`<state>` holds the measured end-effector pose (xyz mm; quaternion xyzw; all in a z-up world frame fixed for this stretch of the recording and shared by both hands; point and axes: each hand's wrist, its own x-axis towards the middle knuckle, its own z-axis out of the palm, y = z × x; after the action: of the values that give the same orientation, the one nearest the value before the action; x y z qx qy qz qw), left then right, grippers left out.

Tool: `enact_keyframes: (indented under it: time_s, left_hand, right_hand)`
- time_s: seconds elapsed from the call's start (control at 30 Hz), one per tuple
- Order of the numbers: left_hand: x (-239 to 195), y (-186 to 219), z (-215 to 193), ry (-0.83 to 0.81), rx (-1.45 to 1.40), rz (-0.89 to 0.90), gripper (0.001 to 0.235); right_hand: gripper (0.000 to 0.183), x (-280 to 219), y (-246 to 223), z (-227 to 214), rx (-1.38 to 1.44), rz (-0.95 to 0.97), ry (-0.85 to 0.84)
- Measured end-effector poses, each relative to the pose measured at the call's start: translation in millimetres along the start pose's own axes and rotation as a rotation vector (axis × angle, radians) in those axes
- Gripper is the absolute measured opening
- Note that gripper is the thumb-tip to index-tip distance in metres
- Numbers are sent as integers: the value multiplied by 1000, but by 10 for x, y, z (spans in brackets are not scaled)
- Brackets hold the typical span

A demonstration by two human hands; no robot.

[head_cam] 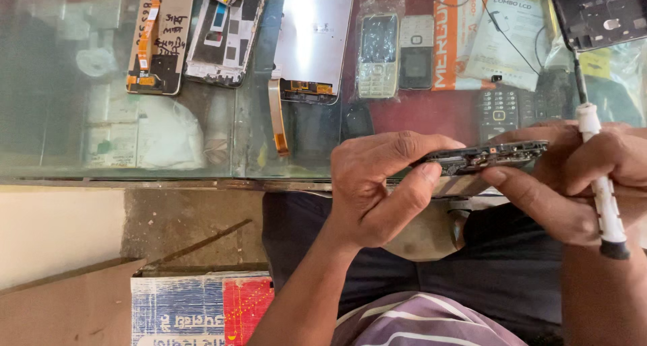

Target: The person works on a disassembled smartphone, connecting ribbon cables to the motherboard and using a toothbrush and a precision screwdriver to clean the interior of the phone frame. The person flips the frame to access different areas and continues cleaning along the edges.

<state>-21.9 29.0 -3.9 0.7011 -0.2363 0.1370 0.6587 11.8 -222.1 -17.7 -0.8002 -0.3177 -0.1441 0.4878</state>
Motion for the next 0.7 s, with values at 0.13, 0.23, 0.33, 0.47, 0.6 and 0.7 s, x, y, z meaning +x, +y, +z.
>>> enact_keyframes:
  time_s: [0.13, 0.23, 0.33, 0.47, 0.6, 0.7]
  left_hand:
    - [-22, -21, 33, 26, -11, -63, 19]
    - [-17, -41, 36, 30, -25, -80, 21]
    - [-13, -74, 27, 21, -73, -73, 24]
    - [-13, -95, 20, 24, -76, -72, 25]
    - [3, -83, 35, 43, -171, -180, 24]
    - [10, -76, 31, 49, -239, -233, 26]
  right_hand:
    - [45, -37, -78, 83, 138, 118, 113]
    - [46, 3, -94, 133, 200, 94, 158]
    - [45, 78, -43, 138, 194, 28, 153]
    - [48, 83, -48, 140, 157, 73, 180]
    - [47, 29, -85, 159, 147, 102, 200]
    - [46, -13, -72, 151, 62, 170, 225]
